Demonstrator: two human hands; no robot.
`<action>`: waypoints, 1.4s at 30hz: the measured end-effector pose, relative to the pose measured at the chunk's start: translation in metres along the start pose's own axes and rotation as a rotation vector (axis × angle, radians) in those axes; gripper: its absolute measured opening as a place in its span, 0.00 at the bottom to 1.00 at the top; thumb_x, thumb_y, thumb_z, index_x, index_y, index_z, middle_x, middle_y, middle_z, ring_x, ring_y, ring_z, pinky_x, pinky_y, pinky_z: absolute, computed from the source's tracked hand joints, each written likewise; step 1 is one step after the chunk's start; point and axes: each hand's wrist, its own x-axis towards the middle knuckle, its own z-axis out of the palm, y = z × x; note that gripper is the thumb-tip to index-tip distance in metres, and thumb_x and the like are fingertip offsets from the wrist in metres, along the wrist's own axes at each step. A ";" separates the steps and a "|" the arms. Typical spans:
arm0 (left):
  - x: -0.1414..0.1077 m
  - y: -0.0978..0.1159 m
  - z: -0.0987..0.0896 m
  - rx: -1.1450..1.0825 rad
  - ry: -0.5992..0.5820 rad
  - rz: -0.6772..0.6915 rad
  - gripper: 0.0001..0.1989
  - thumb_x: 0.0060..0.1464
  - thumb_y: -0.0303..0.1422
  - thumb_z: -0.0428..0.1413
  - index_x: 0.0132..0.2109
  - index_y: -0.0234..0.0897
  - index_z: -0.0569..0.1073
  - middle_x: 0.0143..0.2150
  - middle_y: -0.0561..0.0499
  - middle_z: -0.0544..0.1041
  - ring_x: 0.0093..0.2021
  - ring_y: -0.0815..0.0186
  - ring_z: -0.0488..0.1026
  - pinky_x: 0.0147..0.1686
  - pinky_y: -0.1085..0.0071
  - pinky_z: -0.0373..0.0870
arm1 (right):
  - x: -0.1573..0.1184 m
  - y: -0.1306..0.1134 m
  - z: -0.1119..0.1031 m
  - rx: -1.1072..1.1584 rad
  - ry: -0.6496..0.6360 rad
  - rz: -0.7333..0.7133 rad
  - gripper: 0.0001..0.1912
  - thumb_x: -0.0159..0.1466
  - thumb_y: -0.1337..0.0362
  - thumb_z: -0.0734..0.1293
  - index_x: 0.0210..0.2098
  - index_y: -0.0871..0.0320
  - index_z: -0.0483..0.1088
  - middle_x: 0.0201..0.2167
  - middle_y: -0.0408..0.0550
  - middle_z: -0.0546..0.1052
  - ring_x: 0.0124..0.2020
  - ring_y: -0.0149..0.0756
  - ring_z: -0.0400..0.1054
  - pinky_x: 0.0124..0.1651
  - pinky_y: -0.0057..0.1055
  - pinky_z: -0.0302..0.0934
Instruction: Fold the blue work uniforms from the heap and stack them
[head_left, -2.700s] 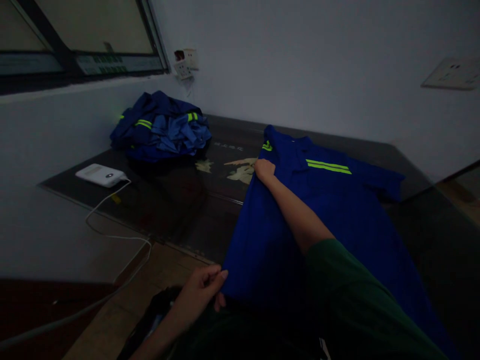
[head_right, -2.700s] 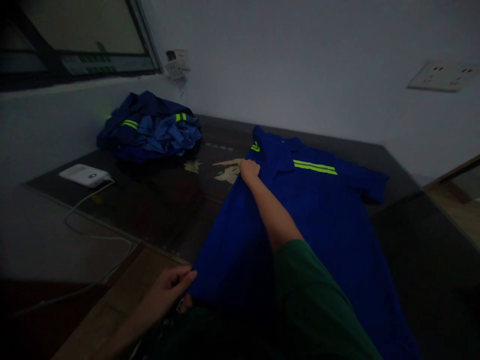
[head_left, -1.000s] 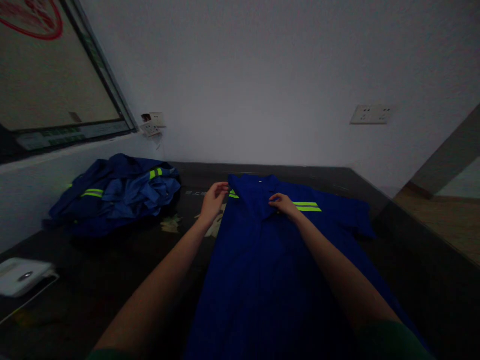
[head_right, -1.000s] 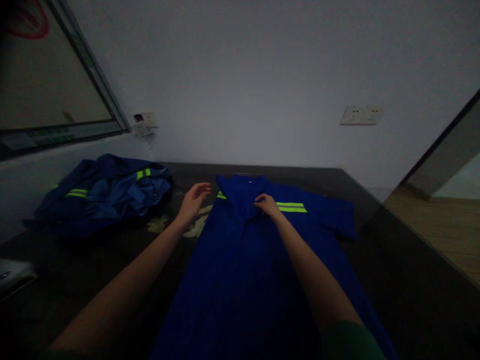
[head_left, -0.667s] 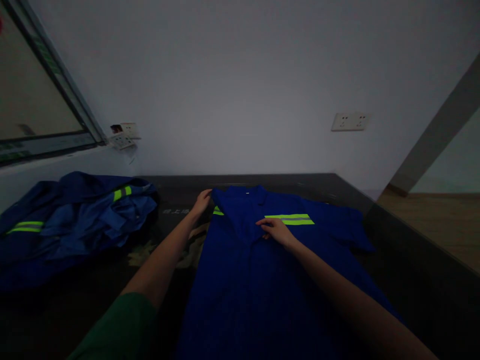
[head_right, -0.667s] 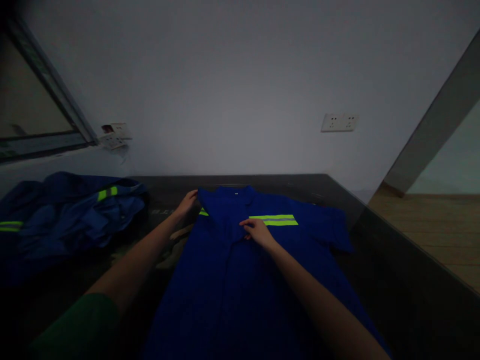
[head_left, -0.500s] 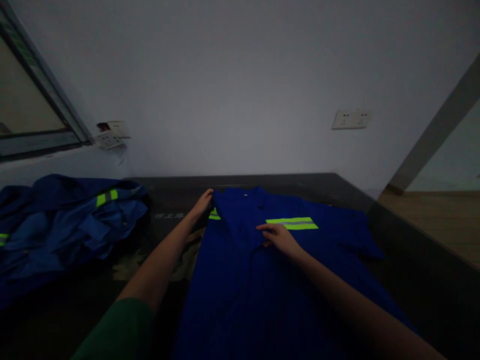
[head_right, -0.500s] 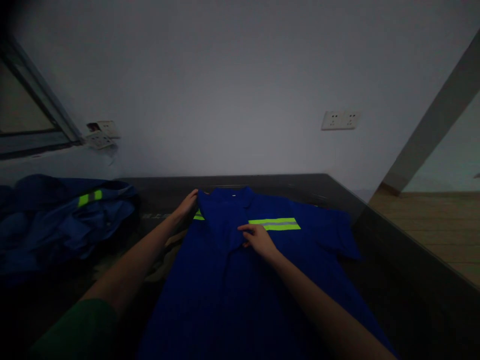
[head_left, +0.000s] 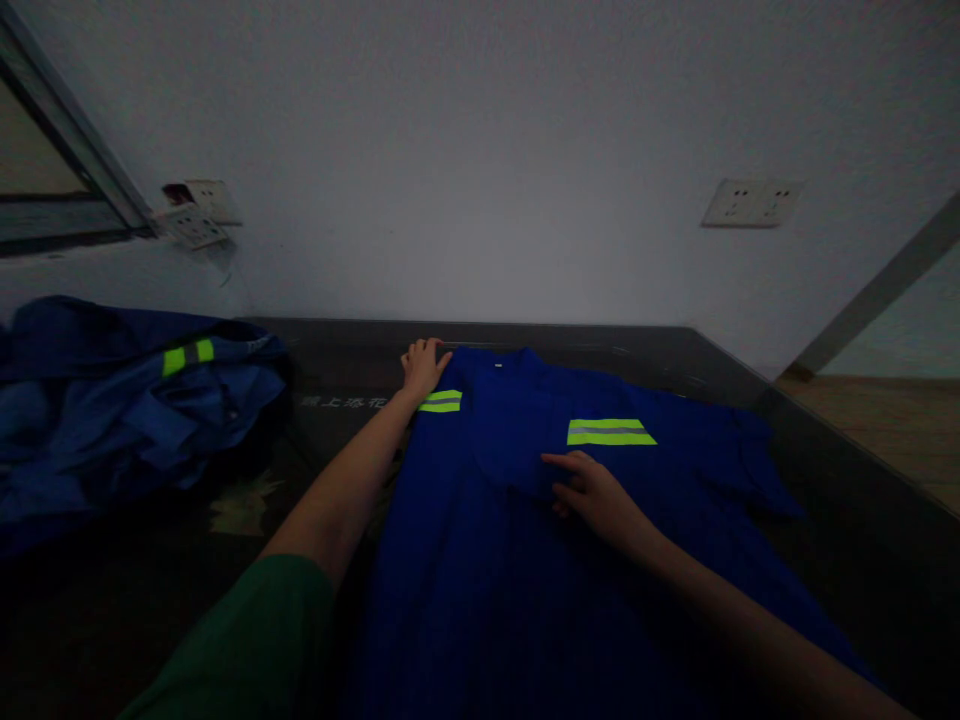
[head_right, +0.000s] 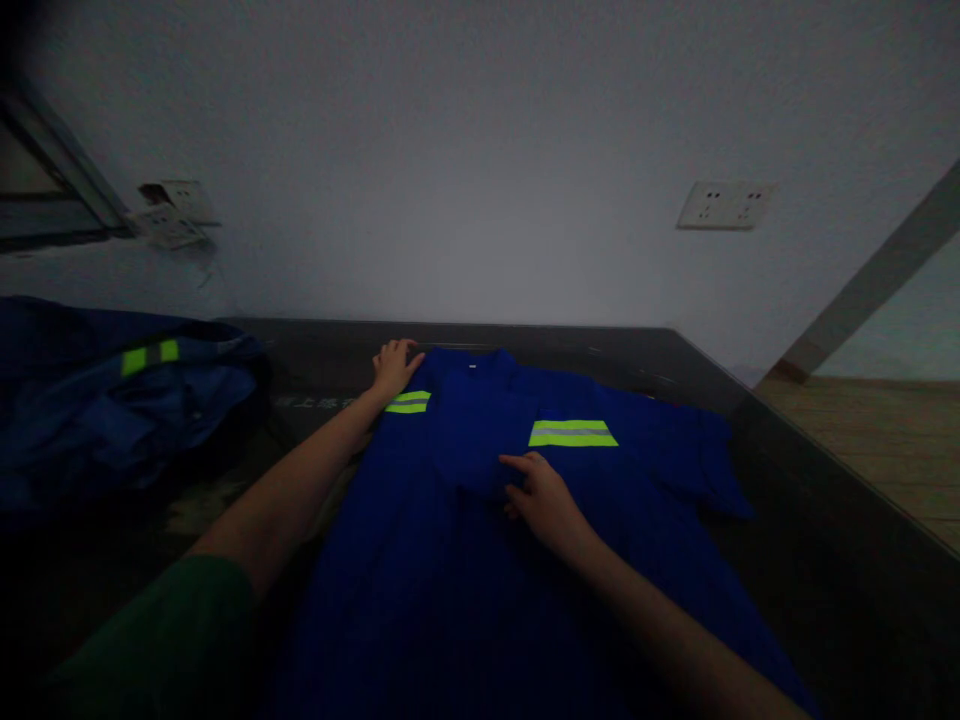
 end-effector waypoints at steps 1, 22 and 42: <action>0.001 -0.003 -0.007 -0.003 0.034 -0.061 0.14 0.61 0.37 0.50 0.52 0.40 0.68 0.54 0.40 0.68 0.58 0.50 0.62 0.54 0.53 0.58 | 0.001 0.001 -0.003 -0.017 -0.007 0.023 0.24 0.61 0.74 0.60 0.55 0.57 0.67 0.44 0.51 0.70 0.24 0.25 0.71 0.27 0.26 0.68; -0.035 0.012 0.004 -0.030 -0.357 -0.014 0.26 0.61 0.43 0.50 0.64 0.44 0.62 0.69 0.43 0.56 0.69 0.53 0.50 0.64 0.54 0.47 | -0.005 -0.032 0.012 -1.002 0.147 -0.639 0.07 0.60 0.74 0.63 0.29 0.56 0.70 0.24 0.45 0.74 0.26 0.34 0.67 0.31 0.32 0.55; 0.014 -0.018 0.001 -0.373 -0.149 -0.413 0.16 0.50 0.23 0.55 0.48 0.31 0.72 0.39 0.43 0.79 0.37 0.63 0.76 0.38 0.70 0.71 | -0.003 -0.021 0.028 -0.943 0.201 -0.586 0.03 0.61 0.70 0.65 0.34 0.56 0.70 0.35 0.48 0.76 0.37 0.38 0.67 0.38 0.34 0.57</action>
